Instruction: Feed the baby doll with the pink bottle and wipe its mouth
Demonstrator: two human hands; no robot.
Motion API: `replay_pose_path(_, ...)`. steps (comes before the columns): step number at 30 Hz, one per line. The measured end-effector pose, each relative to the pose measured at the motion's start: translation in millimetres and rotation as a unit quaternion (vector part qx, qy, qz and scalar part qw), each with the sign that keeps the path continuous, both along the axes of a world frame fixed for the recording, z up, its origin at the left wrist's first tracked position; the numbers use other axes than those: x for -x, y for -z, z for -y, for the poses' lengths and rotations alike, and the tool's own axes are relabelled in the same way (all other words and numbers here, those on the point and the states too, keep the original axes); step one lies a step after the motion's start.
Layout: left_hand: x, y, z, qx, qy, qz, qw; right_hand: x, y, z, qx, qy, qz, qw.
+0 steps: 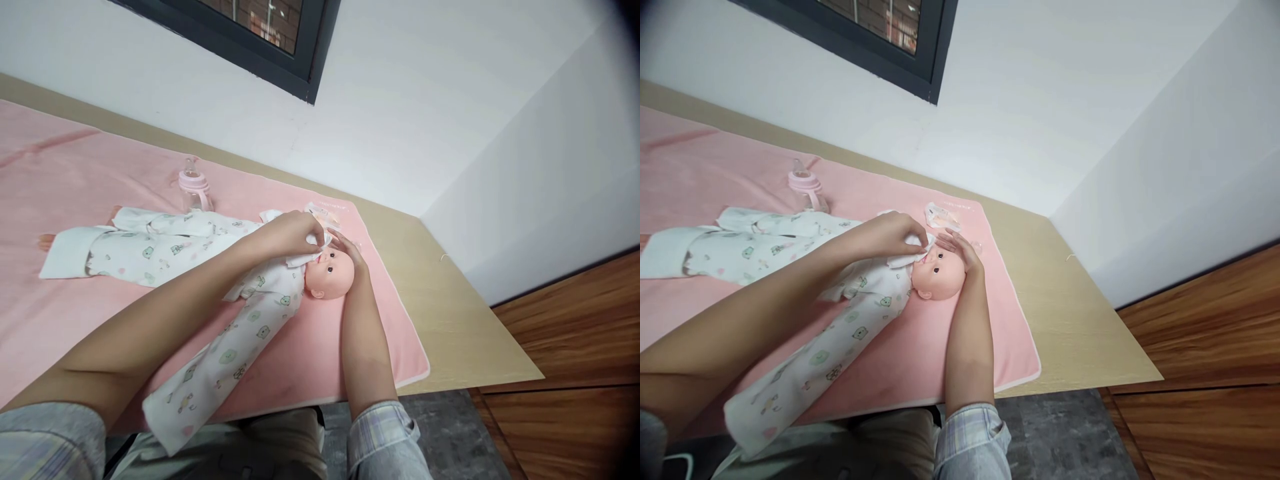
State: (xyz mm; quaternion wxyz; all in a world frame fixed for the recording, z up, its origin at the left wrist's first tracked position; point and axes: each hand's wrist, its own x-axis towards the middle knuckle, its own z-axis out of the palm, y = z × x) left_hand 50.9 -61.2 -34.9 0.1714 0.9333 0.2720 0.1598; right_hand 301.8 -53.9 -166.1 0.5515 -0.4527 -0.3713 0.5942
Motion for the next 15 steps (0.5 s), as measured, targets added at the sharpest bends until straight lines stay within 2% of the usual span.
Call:
replay_pose_path(4,-3.2,-2.8,8.1,0.011,0.012,-0.012,1.0,-1.7,0.8,-1.8,-0.015,-0.007,0.006,1.0)
replay_pose_path(11,-7.4,2.6,7.5,0.012,0.013,-0.023,1.0,-2.5,1.1,-4.8,-0.021,-0.019,0.016,0.999)
replay_pose_path(15,-6.8,1.5,8.8,-0.007,-0.012,-0.036,0.999,-1.1,-0.3,-2.0,-0.015,-0.004,0.017,1.0)
